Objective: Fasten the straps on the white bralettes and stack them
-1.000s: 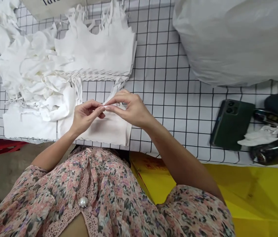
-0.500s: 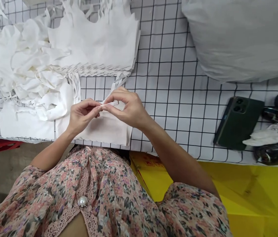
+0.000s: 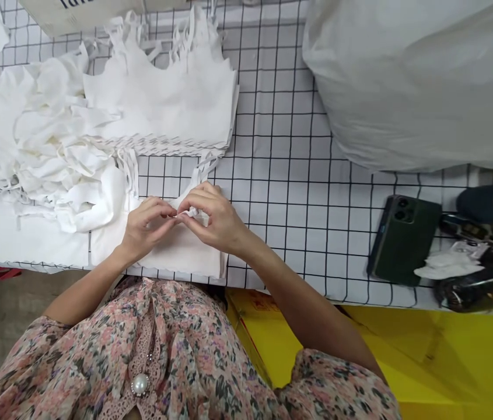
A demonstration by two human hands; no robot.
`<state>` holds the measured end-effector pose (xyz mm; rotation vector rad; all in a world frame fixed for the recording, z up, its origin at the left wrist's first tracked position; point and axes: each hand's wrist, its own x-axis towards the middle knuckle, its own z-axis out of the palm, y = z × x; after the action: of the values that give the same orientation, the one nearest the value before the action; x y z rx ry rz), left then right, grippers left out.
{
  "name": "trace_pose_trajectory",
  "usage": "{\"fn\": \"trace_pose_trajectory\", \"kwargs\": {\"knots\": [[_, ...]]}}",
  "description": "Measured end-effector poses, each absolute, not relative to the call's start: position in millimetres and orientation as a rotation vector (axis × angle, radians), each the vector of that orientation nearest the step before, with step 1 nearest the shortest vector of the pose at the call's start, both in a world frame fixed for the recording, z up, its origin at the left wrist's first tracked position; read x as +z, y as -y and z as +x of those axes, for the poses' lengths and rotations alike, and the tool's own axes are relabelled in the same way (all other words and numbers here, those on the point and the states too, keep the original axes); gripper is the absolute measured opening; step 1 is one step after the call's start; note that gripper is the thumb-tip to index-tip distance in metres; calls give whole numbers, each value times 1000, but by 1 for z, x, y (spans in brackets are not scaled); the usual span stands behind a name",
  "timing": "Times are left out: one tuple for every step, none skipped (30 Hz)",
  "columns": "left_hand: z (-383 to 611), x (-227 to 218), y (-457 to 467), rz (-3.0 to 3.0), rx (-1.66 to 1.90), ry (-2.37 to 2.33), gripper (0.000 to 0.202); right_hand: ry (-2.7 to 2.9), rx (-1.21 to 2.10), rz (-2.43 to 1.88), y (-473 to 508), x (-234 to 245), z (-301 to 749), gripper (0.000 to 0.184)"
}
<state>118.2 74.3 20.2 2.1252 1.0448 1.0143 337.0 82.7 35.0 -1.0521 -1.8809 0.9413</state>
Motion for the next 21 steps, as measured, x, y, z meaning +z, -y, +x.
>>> {"fn": "trace_pose_trajectory", "kwargs": {"knots": [[121, 24, -74, 2047, 1047, -1020, 7, 1860, 928, -1046, -83, 35, 335, 7], [123, 27, -75, 1973, 1069, -1008, 6, 1829, 926, -1043, -83, 36, 333, 6], [124, 30, -75, 1912, 1082, -1003, 6, 1795, 934, -1043, -83, 36, 331, 5], [123, 30, -76, 1876, 1086, -1002, 6, 1762, 945, -1046, -83, 36, 330, 5], [122, 30, -76, 1879, 1083, -1004, 6, 1734, 953, -1052, -82, 36, 329, 5], [119, 28, -77, 1926, 1071, -1014, 6, 1716, 953, -1059, -82, 36, 330, 6], [116, 26, -77, 2009, 1043, -1032, 8, 1706, 948, -1071, -81, 36, 330, 8], [112, 23, -77, 2114, 994, -1061, 11, 1707, 940, -1089, -81, 36, 331, 9], [109, 19, -76, 2220, 920, -1102, 16, 1719, 933, -1113, -80, 35, 332, 11], [106, 16, -76, 2308, 825, -1152, 21, 1743, 929, -1140, -80, 35, 334, 11], [104, 14, -75, 2364, 725, -1205, 25, 1774, 926, -1166, -79, 34, 335, 12], [103, 12, -74, 2390, 635, -1249, 27, 1808, 923, -1188, -79, 34, 336, 12], [103, 11, -73, 2393, 570, -1278, 27, 1840, 917, -1205, -79, 33, 337, 12], [103, 11, -72, 2380, 533, -1296, 26, 1868, 909, -1214, -78, 32, 338, 11], [104, 12, -72, 2358, 522, -1301, 23, 1893, 902, -1216, -78, 32, 339, 10], [104, 12, -72, 2334, 524, -1297, 19, 1916, 900, -1214, -79, 31, 339, 9], [105, 13, -72, 2311, 534, -1286, 15, 1937, 902, -1209, -79, 30, 339, 8], [106, 13, -72, 2292, 542, -1270, 12, 1959, 908, -1204, -79, 29, 340, 7], [107, 13, -72, 2279, 549, -1254, 9, 1981, 913, -1198, -79, 28, 340, 7], [107, 12, -72, 2274, 552, -1240, 8, 2005, 915, -1192, -79, 27, 341, 7], [107, 11, -71, 2277, 561, -1228, 6, 2032, 911, -1182, -80, 26, 342, 7]]}}
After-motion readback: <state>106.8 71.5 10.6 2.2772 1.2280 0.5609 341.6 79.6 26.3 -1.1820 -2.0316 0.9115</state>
